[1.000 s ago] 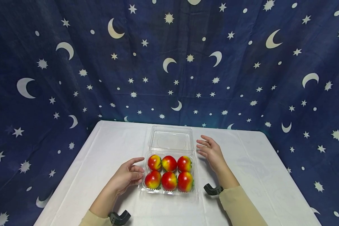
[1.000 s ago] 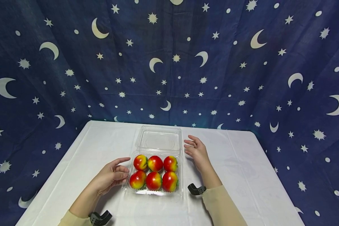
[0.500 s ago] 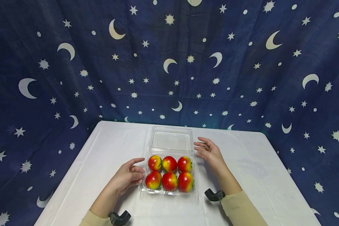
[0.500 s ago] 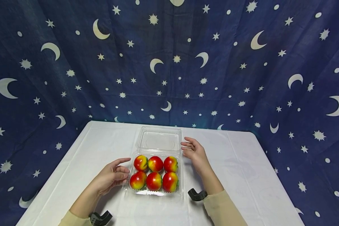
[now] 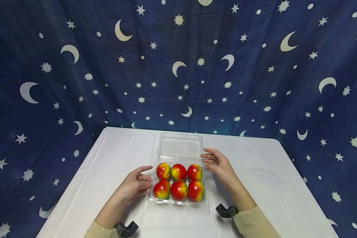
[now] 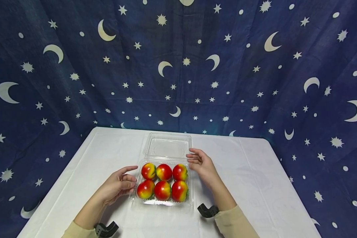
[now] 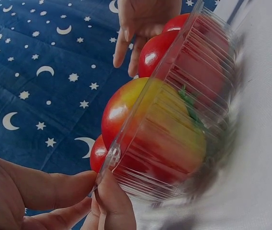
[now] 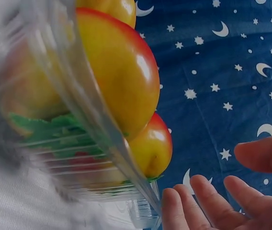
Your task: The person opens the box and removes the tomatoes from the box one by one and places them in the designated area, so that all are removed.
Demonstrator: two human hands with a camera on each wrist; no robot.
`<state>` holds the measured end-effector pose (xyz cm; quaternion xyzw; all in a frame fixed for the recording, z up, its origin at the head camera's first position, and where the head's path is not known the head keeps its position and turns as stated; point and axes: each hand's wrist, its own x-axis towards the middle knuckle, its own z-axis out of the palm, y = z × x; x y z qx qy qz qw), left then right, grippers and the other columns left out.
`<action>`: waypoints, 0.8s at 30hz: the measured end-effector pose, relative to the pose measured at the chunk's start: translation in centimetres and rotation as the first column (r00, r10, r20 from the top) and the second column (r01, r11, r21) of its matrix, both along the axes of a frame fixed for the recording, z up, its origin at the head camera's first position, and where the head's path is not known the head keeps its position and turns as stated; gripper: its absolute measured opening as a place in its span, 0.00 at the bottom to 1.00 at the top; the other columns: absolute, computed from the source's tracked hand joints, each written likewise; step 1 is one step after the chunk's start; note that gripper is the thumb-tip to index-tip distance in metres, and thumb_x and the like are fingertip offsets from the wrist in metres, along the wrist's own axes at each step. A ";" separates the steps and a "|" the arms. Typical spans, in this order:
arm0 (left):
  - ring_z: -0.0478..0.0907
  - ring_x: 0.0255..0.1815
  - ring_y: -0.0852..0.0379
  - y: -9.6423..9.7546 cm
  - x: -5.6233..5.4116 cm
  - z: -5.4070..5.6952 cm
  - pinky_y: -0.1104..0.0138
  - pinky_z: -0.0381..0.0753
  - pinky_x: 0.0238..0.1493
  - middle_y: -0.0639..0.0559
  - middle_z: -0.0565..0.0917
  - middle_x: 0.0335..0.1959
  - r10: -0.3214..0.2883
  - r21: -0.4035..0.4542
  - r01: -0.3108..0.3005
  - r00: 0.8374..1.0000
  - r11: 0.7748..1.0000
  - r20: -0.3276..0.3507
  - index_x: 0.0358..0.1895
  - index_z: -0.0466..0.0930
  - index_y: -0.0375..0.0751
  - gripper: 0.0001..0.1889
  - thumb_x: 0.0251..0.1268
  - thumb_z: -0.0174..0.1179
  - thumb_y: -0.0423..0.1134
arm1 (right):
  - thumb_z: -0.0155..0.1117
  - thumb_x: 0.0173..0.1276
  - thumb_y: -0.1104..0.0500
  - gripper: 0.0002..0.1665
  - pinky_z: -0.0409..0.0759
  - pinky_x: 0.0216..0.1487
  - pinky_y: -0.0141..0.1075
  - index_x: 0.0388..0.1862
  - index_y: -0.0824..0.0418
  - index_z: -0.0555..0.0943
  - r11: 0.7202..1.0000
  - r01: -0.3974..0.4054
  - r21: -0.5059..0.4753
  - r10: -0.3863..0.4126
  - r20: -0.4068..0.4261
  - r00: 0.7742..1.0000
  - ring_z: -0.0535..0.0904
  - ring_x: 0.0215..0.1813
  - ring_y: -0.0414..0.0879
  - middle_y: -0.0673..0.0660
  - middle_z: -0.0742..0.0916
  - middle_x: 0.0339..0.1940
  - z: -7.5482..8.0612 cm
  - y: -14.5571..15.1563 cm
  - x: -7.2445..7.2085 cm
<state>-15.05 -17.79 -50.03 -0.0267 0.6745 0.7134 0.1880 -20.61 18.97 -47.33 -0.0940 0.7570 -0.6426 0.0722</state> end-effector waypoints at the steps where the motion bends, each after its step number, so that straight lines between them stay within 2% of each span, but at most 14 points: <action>1: 0.80 0.30 0.58 0.0 0.0 0.0 0.68 0.91 0.37 0.48 0.84 0.39 0.000 0.000 0.000 1.000 1.000 0.000 0.81 0.61 0.33 0.40 0.66 0.63 0.23 | 0.60 0.72 0.71 0.36 0.88 0.57 0.28 0.79 0.67 0.69 1.000 -0.004 0.006 0.004 -0.002 1.000 0.80 0.70 0.71 0.79 0.78 0.72 0.1 -0.1 0.1; 5: 0.81 0.31 0.58 0.0 -0.1 -0.1 0.68 0.91 0.37 0.48 0.84 0.39 -0.003 0.000 0.003 1.000 1.000 -0.001 0.81 0.61 0.33 0.39 0.66 0.63 0.23 | 0.63 0.72 0.69 0.36 0.89 0.58 0.30 0.79 0.65 0.70 0.999 -0.006 0.046 0.006 0.007 1.000 0.78 0.72 0.73 0.77 0.79 0.72 0.3 -0.4 0.4; 10: 0.81 0.31 0.58 -0.1 -0.2 -0.1 0.68 0.92 0.37 0.48 0.84 0.39 -0.004 -0.001 0.004 1.000 1.000 -0.002 0.81 0.62 0.33 0.39 0.66 0.63 0.23 | 0.66 0.71 0.67 0.35 0.90 0.59 0.38 0.77 0.61 0.73 0.990 0.012 0.141 -0.014 0.014 1.000 0.81 0.71 0.69 0.72 0.82 0.71 0.7 -1.0 0.8; 16: 0.81 0.31 0.58 -0.1 0.0 -0.1 0.68 0.91 0.37 0.49 0.84 0.38 -0.002 -0.002 0.002 1.000 1.000 0.001 0.81 0.62 0.32 0.40 0.65 0.63 0.23 | 0.68 0.67 0.66 0.35 0.93 0.55 0.47 0.74 0.61 0.76 0.977 0.013 0.212 -0.018 0.022 1.000 0.83 0.68 0.65 0.71 0.84 0.68 0.9 -1.5 1.2; 24: 0.81 0.31 0.58 -0.1 0.0 0.0 0.68 0.92 0.37 0.48 0.84 0.39 -0.004 0.005 0.004 1.000 1.000 0.005 0.81 0.61 0.33 0.39 0.66 0.63 0.23 | 0.72 0.65 0.64 0.36 0.93 0.53 0.49 0.73 0.60 0.77 0.967 0.017 0.255 -0.024 0.024 0.999 0.85 0.66 0.63 0.69 0.85 0.67 0.7 -1.6 1.2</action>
